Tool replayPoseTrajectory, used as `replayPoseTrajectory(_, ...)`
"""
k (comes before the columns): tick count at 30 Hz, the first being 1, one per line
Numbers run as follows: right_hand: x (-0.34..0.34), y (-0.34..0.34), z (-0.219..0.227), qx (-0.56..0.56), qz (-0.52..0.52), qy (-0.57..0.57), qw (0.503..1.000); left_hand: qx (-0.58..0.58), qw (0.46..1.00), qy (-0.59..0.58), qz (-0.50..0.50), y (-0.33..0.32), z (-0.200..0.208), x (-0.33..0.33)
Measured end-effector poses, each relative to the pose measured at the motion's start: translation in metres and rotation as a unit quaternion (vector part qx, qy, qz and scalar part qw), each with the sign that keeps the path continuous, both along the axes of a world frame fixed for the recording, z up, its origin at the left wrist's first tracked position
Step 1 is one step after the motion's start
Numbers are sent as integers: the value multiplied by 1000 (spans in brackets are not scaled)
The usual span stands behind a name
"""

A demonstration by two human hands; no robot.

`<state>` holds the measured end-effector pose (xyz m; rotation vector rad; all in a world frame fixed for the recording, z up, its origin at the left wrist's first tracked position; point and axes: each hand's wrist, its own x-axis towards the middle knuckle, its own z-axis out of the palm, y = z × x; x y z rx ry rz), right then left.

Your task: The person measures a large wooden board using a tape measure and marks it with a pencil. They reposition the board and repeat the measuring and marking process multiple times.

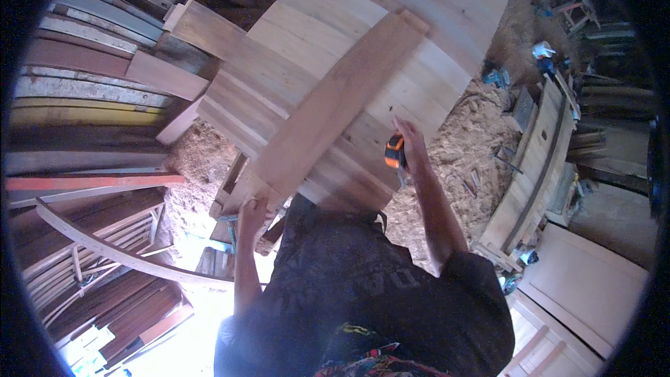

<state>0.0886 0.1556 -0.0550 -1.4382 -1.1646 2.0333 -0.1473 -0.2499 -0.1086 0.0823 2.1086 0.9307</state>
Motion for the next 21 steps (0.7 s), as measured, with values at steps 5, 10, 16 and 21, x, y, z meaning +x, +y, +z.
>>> replayPoseTrajectory(5,-1,-66,5,25,-3,27,999,75,993,58,-72,24,54,-16)
replayPoseTrajectory(10,-92,-142,76,186,182,99,961,402,887,-217,-63,128,129,46)
replayPoseTrajectory(16,-98,-135,72,421,249,58,870,384,896,-222,-5,145,113,52)
replayPoseTrajectory(21,-66,-117,97,292,375,-64,878,319,931,-14,-175,138,109,40)
